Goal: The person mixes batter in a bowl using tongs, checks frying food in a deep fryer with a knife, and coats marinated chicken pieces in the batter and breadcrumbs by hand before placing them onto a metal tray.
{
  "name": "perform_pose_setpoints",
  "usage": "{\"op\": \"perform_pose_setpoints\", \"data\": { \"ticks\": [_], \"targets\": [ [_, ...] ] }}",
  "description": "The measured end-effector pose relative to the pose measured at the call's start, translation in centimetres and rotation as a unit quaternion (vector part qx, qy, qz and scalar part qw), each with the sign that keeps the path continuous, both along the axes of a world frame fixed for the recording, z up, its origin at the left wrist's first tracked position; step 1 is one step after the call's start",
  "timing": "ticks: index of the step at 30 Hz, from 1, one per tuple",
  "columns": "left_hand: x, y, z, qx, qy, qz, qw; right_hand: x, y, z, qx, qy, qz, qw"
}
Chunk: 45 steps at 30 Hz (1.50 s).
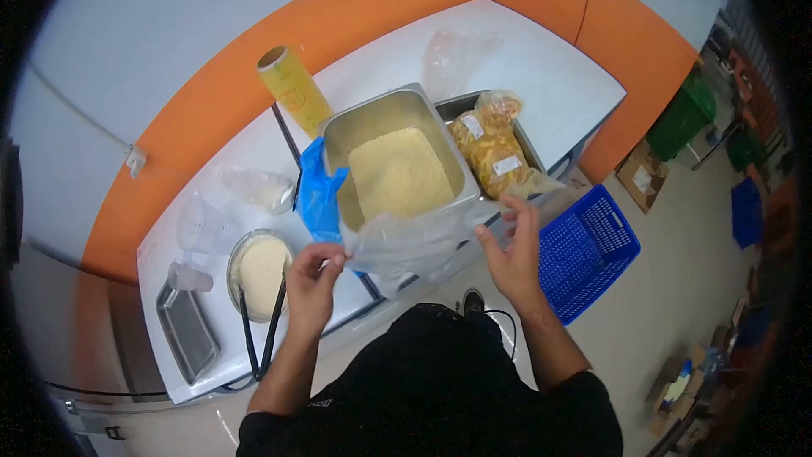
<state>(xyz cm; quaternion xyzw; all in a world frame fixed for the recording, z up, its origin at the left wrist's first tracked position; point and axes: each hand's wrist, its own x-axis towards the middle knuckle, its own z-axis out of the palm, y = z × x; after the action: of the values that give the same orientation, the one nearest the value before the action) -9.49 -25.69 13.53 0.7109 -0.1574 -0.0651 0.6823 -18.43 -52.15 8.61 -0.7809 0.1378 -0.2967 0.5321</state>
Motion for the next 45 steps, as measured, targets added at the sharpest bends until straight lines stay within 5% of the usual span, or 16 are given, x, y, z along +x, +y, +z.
{"op": "perform_pose_setpoints", "data": {
  "ticks": [2,4,9,11,15,19,22,25,29,34,36,42,45],
  "targets": [
    [0.0,-2.7,2.1,0.155,-0.232,-0.078,0.957,1.0,-2.1,3.8,-0.149,-0.076,0.027,0.986],
    [-0.2,-6.1,4.0,0.221,-0.289,-0.177,0.915,2.4,-3.1,6.9,-0.341,-0.090,0.238,0.905],
    [-0.2,-10.1,5.4,0.295,-0.360,-0.124,0.876,4.4,-4.9,6.7,0.084,0.057,0.523,0.846],
    [-0.3,-10.5,6.1,0.321,-0.371,-0.146,0.859,5.1,-5.9,6.0,0.331,0.127,0.578,0.735],
    [-1.4,-12.6,7.3,0.329,-0.393,-0.208,0.833,5.8,-6.6,4.8,0.194,0.270,0.675,0.658],
    [-1.6,-14.0,6.5,0.334,-0.391,-0.223,0.828,4.9,-5.9,3.1,0.056,0.123,0.606,0.784],
    [-1.6,-14.5,6.4,0.327,-0.398,-0.222,0.828,4.6,-7.3,4.0,-0.116,0.231,0.525,0.811],
    [-2.0,-15.1,6.2,0.323,-0.418,-0.246,0.812,4.1,-8.8,4.3,-0.105,0.235,0.520,0.814],
    [-2.6,-16.2,5.9,0.310,-0.456,-0.296,0.779,4.4,-11.8,6.7,0.101,0.445,0.578,0.677],
    [-3.1,-18.3,6.0,0.305,-0.506,-0.314,0.744,2.3,-11.1,3.6,0.544,0.297,0.398,0.676],
    [-3.0,-18.9,5.6,0.314,-0.514,-0.305,0.738,2.4,-9.5,4.1,0.632,0.220,0.311,0.675],
    [-2.6,-19.9,4.3,0.322,-0.512,-0.309,0.734,2.0,-8.6,-0.6,0.545,0.168,0.341,0.747],
    [-2.3,-20.1,4.1,0.312,-0.513,-0.297,0.742,2.0,-9.6,-0.2,0.385,0.217,0.333,0.833]
  ]
}}
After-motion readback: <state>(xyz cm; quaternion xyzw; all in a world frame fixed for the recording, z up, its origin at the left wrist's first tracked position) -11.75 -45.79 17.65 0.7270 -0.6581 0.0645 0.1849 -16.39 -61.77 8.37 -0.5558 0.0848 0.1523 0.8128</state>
